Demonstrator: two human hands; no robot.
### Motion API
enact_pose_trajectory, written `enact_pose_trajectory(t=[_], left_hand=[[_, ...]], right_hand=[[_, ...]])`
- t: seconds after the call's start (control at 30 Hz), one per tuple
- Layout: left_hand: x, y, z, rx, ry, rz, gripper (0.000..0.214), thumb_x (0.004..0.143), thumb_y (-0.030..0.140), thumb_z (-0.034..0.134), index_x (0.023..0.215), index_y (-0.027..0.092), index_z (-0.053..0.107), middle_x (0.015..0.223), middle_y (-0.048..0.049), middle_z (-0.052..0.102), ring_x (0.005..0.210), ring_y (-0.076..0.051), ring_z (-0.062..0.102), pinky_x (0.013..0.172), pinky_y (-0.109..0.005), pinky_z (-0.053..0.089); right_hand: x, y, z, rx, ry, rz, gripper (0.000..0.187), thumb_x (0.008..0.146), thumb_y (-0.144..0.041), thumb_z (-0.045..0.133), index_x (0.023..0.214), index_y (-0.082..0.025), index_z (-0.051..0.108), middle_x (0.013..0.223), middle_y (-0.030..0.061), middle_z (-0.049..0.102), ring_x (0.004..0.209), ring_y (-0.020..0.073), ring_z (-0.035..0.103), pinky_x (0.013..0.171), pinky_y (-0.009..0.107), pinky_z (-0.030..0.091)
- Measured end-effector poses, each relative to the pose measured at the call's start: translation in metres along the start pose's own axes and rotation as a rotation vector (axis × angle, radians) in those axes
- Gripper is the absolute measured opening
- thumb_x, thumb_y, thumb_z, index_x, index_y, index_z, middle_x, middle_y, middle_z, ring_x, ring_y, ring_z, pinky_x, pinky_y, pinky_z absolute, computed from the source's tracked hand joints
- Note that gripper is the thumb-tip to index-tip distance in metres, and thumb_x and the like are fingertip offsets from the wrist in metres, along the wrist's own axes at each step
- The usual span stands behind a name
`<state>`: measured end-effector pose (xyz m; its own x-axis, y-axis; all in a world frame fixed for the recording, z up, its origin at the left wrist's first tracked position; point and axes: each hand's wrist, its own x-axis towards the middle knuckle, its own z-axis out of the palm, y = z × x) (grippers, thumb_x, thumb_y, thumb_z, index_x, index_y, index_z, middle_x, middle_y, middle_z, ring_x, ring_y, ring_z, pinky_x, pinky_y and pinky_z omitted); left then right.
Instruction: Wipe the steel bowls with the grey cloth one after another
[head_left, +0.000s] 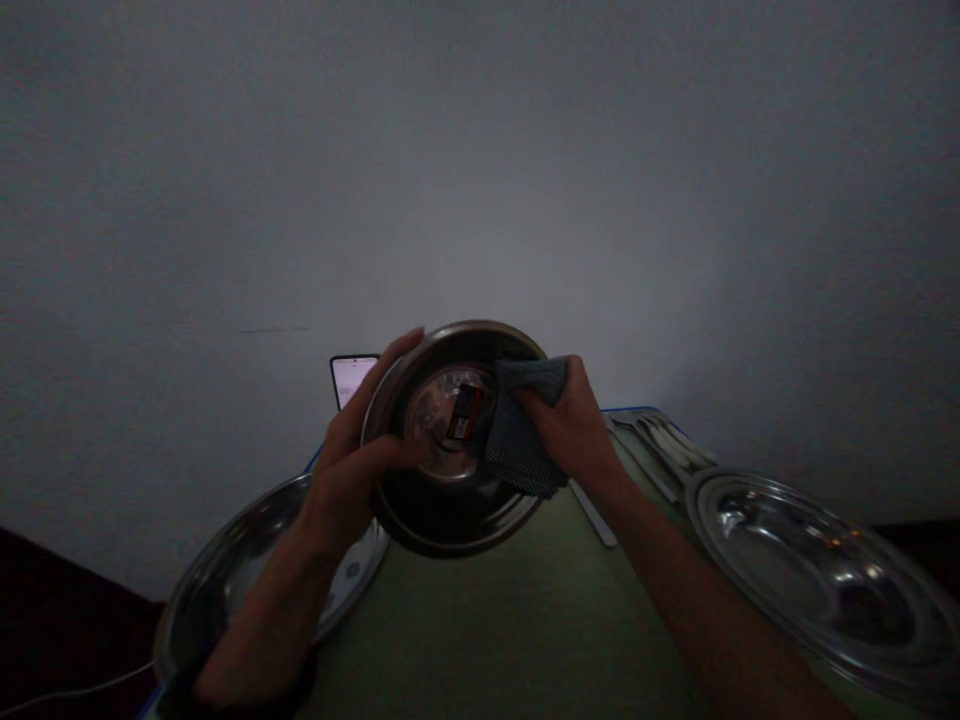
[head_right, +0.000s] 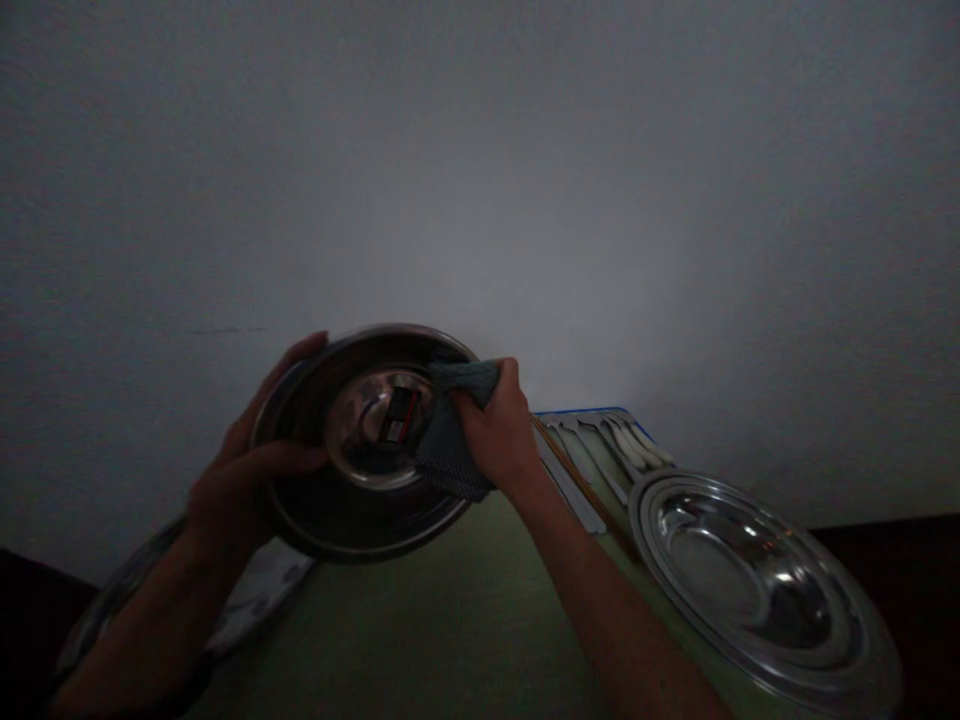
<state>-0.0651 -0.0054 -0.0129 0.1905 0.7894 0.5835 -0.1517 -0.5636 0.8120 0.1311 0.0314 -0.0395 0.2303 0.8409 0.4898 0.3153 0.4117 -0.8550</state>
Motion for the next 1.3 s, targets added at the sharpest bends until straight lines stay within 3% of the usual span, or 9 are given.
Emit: enact_pose_trajectory(t=[0.17,0.27,0.4,0.47,0.57,0.73,0.93,1.2,1.3], left_hand=[[-0.001,0.002,-0.016,-0.079,-0.284,-0.246,0.067,0.066,0.007,0.061,0.128,0.032,0.058,0.122,-0.0023,0.067,0.110,-0.032,0.062,0.092,-0.045,0.052],[-0.001,0.005,-0.018,-0.048,-0.326,-0.302,0.057,0.072,0.016,0.065,0.127,0.032,0.059,0.127,-0.0036,0.063,0.114,-0.032,0.060,0.095,-0.045,0.050],[0.000,0.006,-0.004,-0.077,-0.099,-0.041,0.063,0.077,0.029,0.066,0.136,0.040,0.047,0.134,-0.0012,0.058,0.121,-0.032,0.054,0.100,-0.048,0.046],[-0.001,0.003,0.009,-0.031,0.014,0.143,0.076,0.073,0.027,0.071,0.139,0.043,0.039,0.139,0.0014,0.053,0.128,-0.030,0.047,0.107,-0.047,0.040],[-0.006,-0.004,0.030,0.175,0.133,0.267,0.088,0.072,0.021,0.074,0.144,0.040,0.029,0.146,0.0024,0.043,0.137,-0.027,0.035,0.113,-0.045,0.031],[-0.010,-0.009,0.040,0.252,0.317,0.329,0.075,0.076,0.019,0.067,0.141,0.040,0.036,0.145,0.0062,0.044,0.137,-0.026,0.036,0.112,-0.041,0.033],[-0.001,0.001,0.010,0.063,0.023,0.056,0.081,0.065,0.010,0.066,0.138,0.037,0.044,0.130,0.0001,0.060,0.118,-0.032,0.056,0.091,-0.041,0.054],[-0.004,0.009,-0.017,-0.030,-0.362,-0.309,0.076,0.064,0.006,0.062,0.133,0.035,0.052,0.119,-0.0036,0.067,0.111,-0.035,0.061,0.089,-0.048,0.054],[-0.002,0.001,-0.014,-0.026,-0.351,-0.295,0.076,0.066,0.007,0.063,0.134,0.038,0.050,0.121,-0.0019,0.066,0.116,-0.033,0.058,0.096,-0.048,0.049]], right_hand=[[-0.007,-0.013,-0.007,-0.177,-0.202,-0.249,0.025,0.075,-0.025,0.063,0.088,-0.024,0.041,0.077,-0.0025,0.052,0.068,0.0155,0.047,0.062,0.029,0.034],[-0.009,-0.018,-0.011,-0.149,-0.262,-0.273,0.023,0.075,-0.023,0.063,0.086,-0.024,0.043,0.075,-0.0027,0.053,0.067,0.0151,0.048,0.062,0.029,0.034],[-0.002,-0.013,-0.010,0.079,-0.082,-0.042,0.024,0.070,-0.029,0.068,0.083,-0.022,0.049,0.076,-0.0015,0.058,0.072,0.0168,0.053,0.067,0.032,0.041],[-0.002,-0.007,-0.002,0.350,-0.027,0.156,0.028,0.070,-0.034,0.068,0.091,-0.021,0.053,0.086,0.0008,0.062,0.080,0.0186,0.058,0.073,0.034,0.046],[-0.008,0.000,0.015,0.662,0.013,0.390,0.035,0.069,-0.035,0.067,0.100,-0.022,0.055,0.095,0.0017,0.065,0.085,0.0196,0.062,0.077,0.037,0.049],[-0.014,0.005,0.025,0.572,0.067,0.349,0.036,0.069,-0.034,0.067,0.100,-0.023,0.052,0.096,0.0023,0.063,0.088,0.0202,0.060,0.077,0.037,0.049],[0.007,0.004,-0.009,0.035,0.064,-0.007,0.029,0.069,-0.031,0.069,0.082,-0.023,0.044,0.077,-0.0021,0.054,0.074,0.0167,0.051,0.069,0.033,0.042],[-0.004,-0.023,-0.024,-0.120,-0.348,-0.259,0.021,0.074,-0.023,0.063,0.082,-0.024,0.044,0.066,-0.0053,0.051,0.061,0.0130,0.046,0.055,0.026,0.033],[-0.001,-0.021,-0.026,-0.120,-0.332,-0.234,0.021,0.072,-0.023,0.065,0.079,-0.024,0.045,0.065,-0.0054,0.052,0.059,0.0131,0.046,0.056,0.027,0.033]])
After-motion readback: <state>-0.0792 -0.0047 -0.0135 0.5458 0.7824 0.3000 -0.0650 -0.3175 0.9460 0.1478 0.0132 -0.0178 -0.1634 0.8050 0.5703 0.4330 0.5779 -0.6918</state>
